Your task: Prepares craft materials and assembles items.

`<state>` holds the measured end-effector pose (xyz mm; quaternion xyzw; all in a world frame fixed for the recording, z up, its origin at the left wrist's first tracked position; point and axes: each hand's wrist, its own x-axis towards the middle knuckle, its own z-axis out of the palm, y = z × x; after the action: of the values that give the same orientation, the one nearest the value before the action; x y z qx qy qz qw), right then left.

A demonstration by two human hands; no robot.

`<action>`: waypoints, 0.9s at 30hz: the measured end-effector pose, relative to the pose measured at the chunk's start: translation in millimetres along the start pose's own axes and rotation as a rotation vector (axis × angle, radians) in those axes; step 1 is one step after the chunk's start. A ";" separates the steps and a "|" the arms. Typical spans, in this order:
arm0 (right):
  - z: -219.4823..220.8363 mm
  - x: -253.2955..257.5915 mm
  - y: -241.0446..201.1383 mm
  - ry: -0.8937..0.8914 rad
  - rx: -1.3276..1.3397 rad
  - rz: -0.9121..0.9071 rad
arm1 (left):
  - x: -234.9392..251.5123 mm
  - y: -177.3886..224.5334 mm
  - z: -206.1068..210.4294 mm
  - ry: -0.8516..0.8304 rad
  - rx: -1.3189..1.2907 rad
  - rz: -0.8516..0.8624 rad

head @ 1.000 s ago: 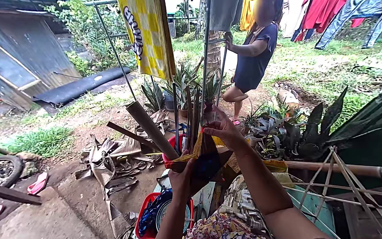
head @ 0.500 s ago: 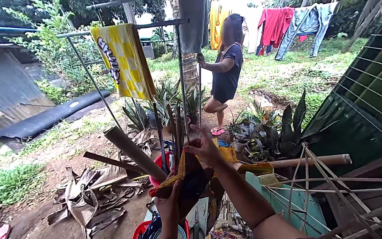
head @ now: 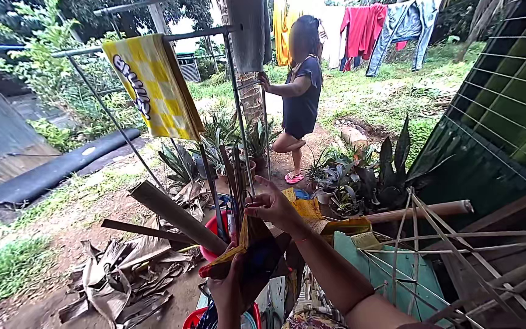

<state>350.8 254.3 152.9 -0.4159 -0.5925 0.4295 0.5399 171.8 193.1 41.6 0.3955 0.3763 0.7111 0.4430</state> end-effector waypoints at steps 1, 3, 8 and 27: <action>-5.5 1.9 -1.7 -0.039 -0.024 0.014 | 0.3 -0.2 -0.8 -0.002 0.008 -0.009; -21.1 7.7 1.0 -0.145 -0.073 0.046 | 0.7 -5.5 -3.6 -0.040 0.008 -0.005; -55.8 7.3 21.8 -0.440 -0.049 0.130 | -5.4 -31.6 -11.6 -0.179 -0.009 -0.044; -41.6 -5.1 162.4 -0.287 -0.477 -0.022 | -62.0 -118.5 -180.8 0.225 0.688 -0.543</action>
<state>397.4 298.2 -2.1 -0.4597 -0.7518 0.3265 0.3419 67.5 140.6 -150.5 0.3269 0.7268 0.4414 0.4125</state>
